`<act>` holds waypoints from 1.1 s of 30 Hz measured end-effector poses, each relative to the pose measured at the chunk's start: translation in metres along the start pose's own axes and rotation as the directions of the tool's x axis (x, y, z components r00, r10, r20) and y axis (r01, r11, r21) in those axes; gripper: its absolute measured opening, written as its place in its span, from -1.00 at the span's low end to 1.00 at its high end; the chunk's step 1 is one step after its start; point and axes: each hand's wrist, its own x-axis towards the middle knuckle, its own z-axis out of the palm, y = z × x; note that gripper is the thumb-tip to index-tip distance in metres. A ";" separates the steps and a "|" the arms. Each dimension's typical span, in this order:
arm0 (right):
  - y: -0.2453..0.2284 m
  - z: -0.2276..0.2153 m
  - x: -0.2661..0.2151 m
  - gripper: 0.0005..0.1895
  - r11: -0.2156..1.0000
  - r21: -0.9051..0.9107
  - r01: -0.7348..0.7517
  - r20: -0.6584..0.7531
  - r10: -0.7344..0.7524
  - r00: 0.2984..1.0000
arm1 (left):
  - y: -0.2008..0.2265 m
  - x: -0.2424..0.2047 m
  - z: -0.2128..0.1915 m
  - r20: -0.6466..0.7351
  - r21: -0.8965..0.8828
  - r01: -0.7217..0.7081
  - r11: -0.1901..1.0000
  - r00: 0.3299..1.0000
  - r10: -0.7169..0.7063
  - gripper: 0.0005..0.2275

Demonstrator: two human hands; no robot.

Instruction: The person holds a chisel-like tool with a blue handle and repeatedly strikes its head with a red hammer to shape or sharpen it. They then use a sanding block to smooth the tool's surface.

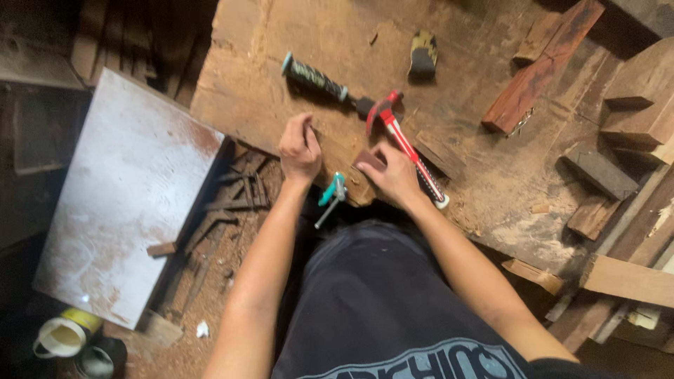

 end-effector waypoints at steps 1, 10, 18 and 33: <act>0.001 0.001 -0.003 -0.61 1.000 -0.008 -0.014 0.003 0.014 1.000 | 0.001 0.003 -0.001 0.014 -0.013 0.006 1.000 1.000 -0.006 -0.83; 0.033 0.011 -0.038 -0.68 0.778 0.578 -0.247 -0.225 0.442 0.868 | -0.001 0.004 -0.013 0.224 -0.130 0.105 0.986 0.972 -0.074 -0.88; 0.012 0.016 -0.041 -0.45 0.730 0.666 -0.153 -0.311 0.458 0.833 | -0.011 0.024 -0.007 0.486 -0.198 0.166 0.966 0.872 -0.050 -0.86; -0.008 -0.033 -0.046 -0.65 0.893 0.071 -0.444 -0.108 0.450 0.887 | -0.030 0.024 -0.005 0.553 -0.251 0.230 0.940 0.831 -0.056 -0.85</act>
